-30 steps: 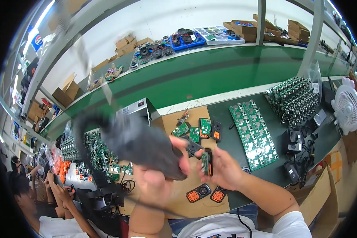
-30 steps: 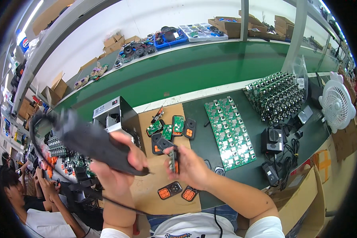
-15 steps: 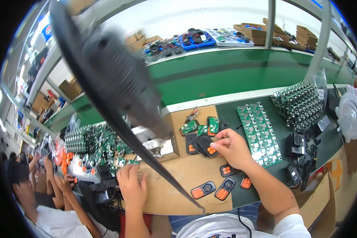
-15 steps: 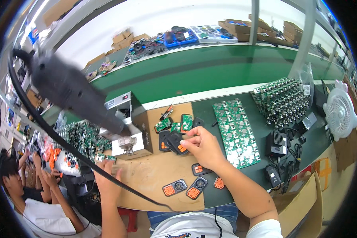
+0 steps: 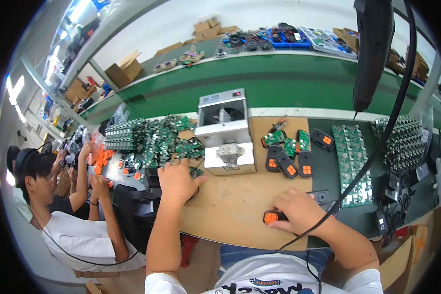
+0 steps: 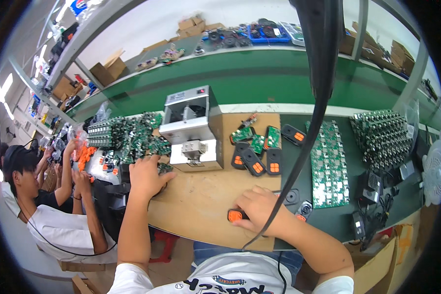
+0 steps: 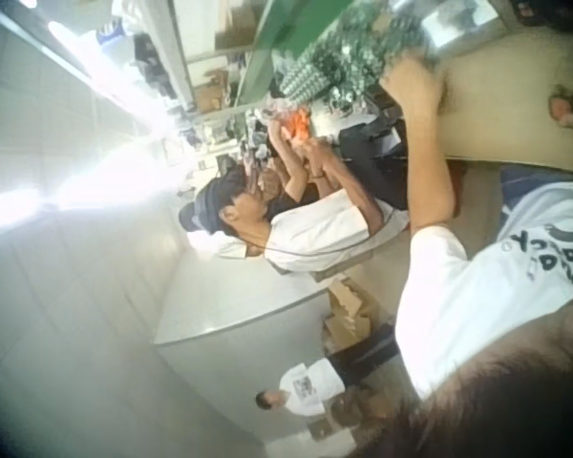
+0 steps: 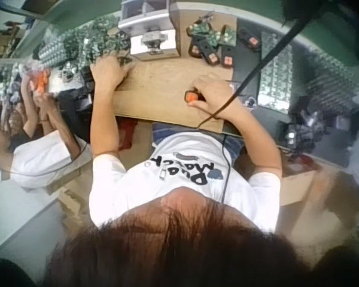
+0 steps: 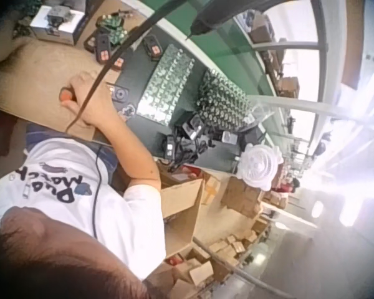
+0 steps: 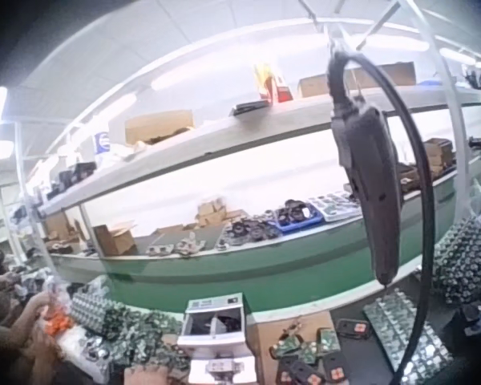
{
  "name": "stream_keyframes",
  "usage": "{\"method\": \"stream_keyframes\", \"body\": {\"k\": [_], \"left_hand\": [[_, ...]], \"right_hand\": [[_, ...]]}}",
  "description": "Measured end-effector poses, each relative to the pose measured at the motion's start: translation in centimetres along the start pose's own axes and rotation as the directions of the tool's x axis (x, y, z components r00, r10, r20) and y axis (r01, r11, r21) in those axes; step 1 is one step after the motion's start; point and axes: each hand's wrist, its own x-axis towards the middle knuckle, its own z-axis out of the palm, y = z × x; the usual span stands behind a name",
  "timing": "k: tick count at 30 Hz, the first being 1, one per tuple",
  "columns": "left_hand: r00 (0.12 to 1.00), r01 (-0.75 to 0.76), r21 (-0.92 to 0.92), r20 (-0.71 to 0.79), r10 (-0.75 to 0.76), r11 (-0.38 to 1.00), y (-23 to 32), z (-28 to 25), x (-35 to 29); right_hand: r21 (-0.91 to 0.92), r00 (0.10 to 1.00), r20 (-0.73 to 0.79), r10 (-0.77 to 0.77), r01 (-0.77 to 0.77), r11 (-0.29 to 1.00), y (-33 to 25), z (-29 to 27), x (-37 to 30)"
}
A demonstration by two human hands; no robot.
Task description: Assembling electronic remote control units by fitting circuit boards into plastic housings and using an electric screwdriver.
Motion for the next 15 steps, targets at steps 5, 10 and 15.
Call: {"method": "stream_keyframes", "body": {"k": [5,10,15], "left_hand": [[0.999,0.009,-0.062,-0.043,-0.012,0.998,0.9,0.8,0.0],[0.97,-0.119,-0.54,-0.242,-0.019,0.833,2.4,-0.6,-4.0],[0.93,-0.332,-0.743,-0.156,0.332,0.581,6.8,-0.5,-6.0]], "right_hand": [[0.304,0.962,-0.189,0.196,-0.133,0.944,0.2,-0.3,-0.7],[0.938,0.897,0.057,0.438,-0.198,0.284,0.9,-1.1,-0.7],[0.987,0.9,0.021,0.436,-0.087,0.132,1.8,-1.7,-0.8]]}}
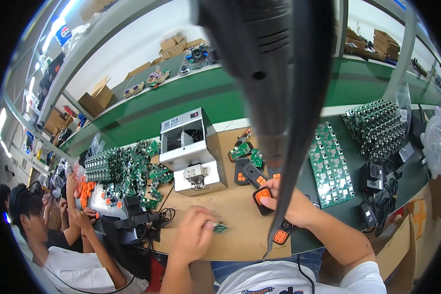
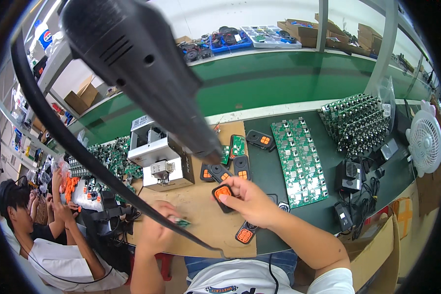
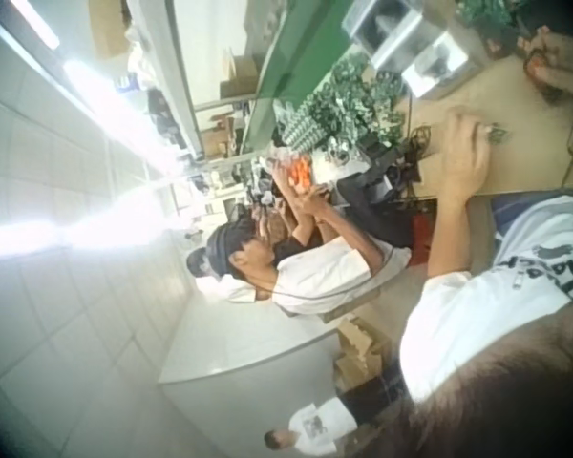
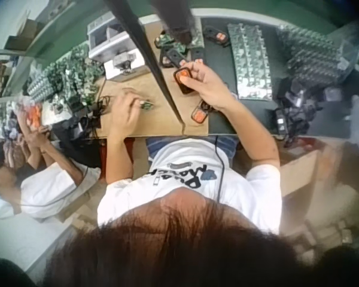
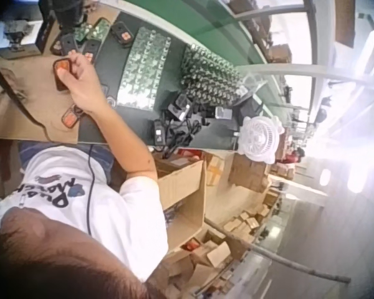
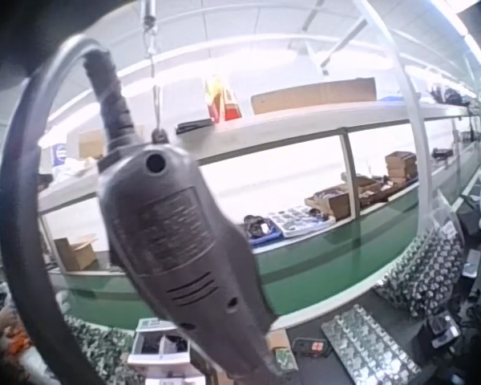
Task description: Assembling electronic remote control units by fitting circuit boards into plastic housings and using an electric screwdriver.
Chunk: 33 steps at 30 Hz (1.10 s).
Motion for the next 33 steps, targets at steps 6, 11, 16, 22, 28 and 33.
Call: {"method": "stream_keyframes", "body": {"k": [6,11,16,22,28,33], "left_hand": [[0.96,-0.038,0.149,0.279,-0.005,0.988,0.5,-0.5,0.6],[0.914,-0.258,0.416,0.397,0.08,0.872,2.2,-1.8,1.4],[0.975,0.021,-0.275,0.217,0.041,0.961,3.7,0.3,2.4],[0.958,0.255,-0.808,0.136,-0.252,0.531,6.5,6.7,3.0],[0.978,0.186,-0.794,0.096,-0.183,0.579,5.0,6.6,3.4],[0.999,0.048,-0.664,0.017,-0.05,0.746,4.6,5.7,3.1]], "right_hand": [[-0.077,0.955,-0.131,-0.267,0.259,0.963,-1.0,0.1,-0.7],[-0.326,0.992,-0.079,-0.099,0.068,0.943,-2.0,-1.1,-0.8],[-0.2,0.954,-0.246,-0.17,0.121,0.972,-1.2,-0.6,-0.5],[0.031,0.89,-0.214,-0.404,0.419,0.907,1.2,0.0,-0.1],[-0.166,0.879,0.094,-0.467,0.476,0.863,0.7,0.0,-0.6],[0.048,0.922,0.024,-0.387,0.386,0.921,1.5,0.4,-0.7]]}}
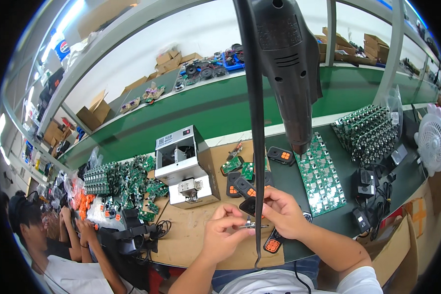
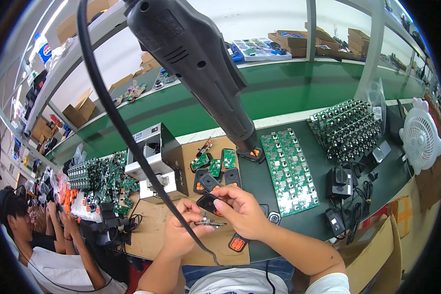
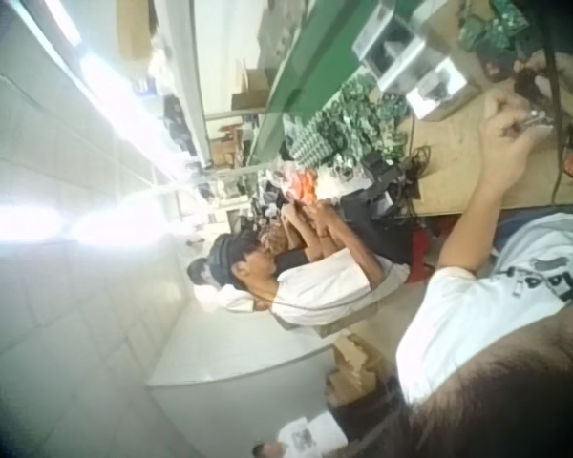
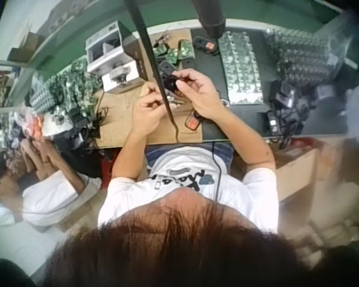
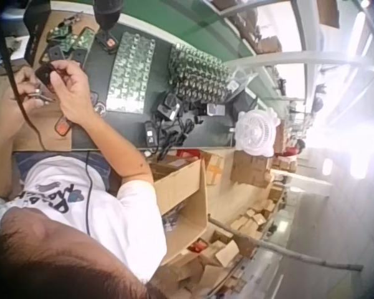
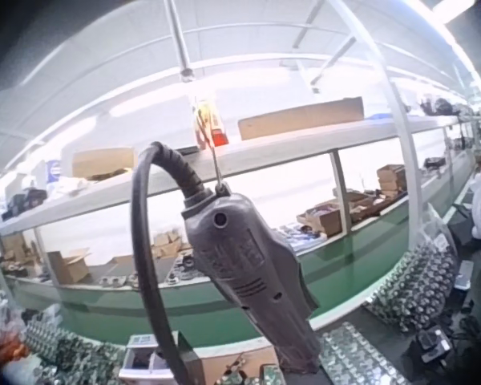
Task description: Assembling electronic remote control units by fitting circuit boards into plastic housings and using an electric screwdriver.
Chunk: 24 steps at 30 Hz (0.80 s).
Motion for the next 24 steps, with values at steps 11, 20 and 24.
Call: {"method": "stream_keyframes", "body": {"k": [11,20,24], "left_hand": [[0.944,-0.329,0.444,0.183,0.275,0.834,0.6,-4.8,0.5],[0.903,-0.159,0.319,0.43,0.007,0.934,1.6,-4.4,1.5],[0.878,-0.228,0.306,0.476,0.059,0.924,1.9,-3.9,2.2]], "right_hand": [[-0.354,0.959,0.011,-0.282,0.268,0.896,3.4,2.5,1.8],[-0.22,0.877,0.078,-0.473,0.478,0.85,3.3,2.5,0.6],[-0.166,0.859,0.027,-0.512,0.509,0.845,3.6,2.3,1.0]]}}
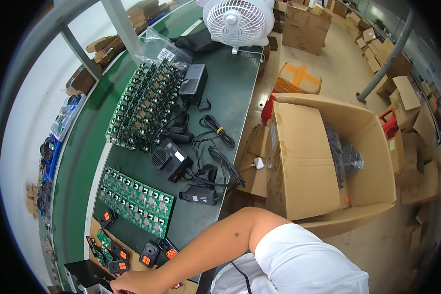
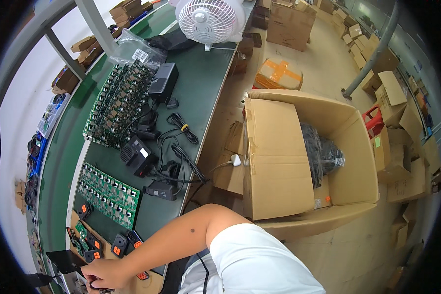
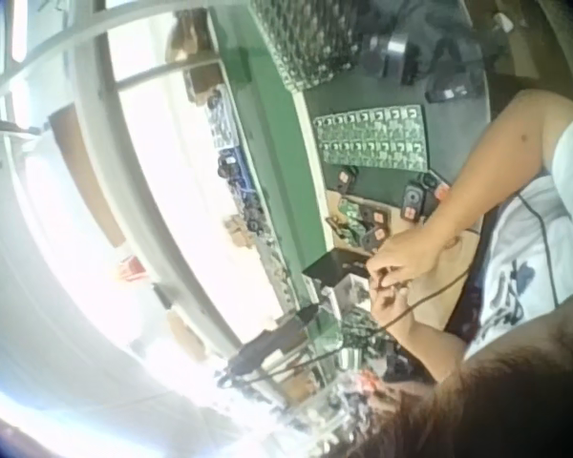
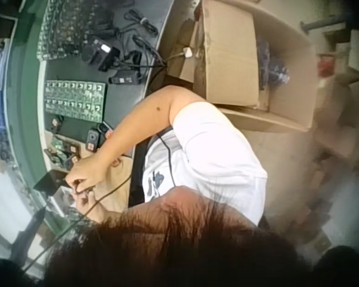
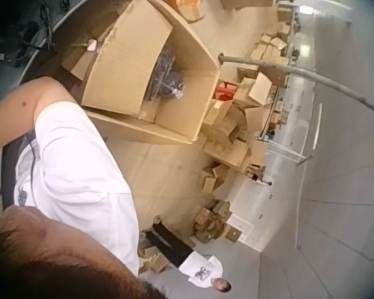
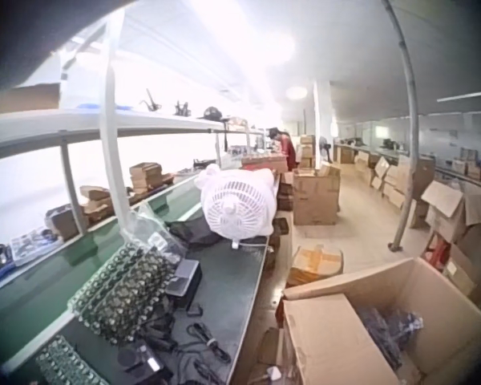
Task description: Assembling electronic remote control units by fitting circuit boards into plastic housings and using an electric screwdriver.
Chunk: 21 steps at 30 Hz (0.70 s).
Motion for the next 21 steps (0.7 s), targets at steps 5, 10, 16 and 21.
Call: {"method": "stream_keyframes", "body": {"k": [5,10,16,21], "left_hand": [[0.882,0.435,-0.048,-0.177,-0.436,0.899,1.5,0.9,1.1],[0.953,0.153,-0.086,-0.25,-0.17,0.985,-2.0,-1.1,1.0],[0.914,0.141,-0.021,-0.38,-0.139,0.99,-1.5,0.8,4.0],[0.879,0.047,-0.09,-0.47,-0.084,0.995,-1.9,3.2,4.5]], "right_hand": [[-0.344,0.995,0.092,0.033,0.001,0.939,-1.7,-1.3,0.7],[-0.142,0.993,-0.117,0.009,-0.026,0.99,-0.9,-0.9,0.8],[0.283,0.952,-0.141,0.271,-0.224,0.933,-0.7,-1.8,1.4],[0.11,0.929,-0.159,0.336,-0.321,0.941,-1.0,-2.4,1.7]]}}
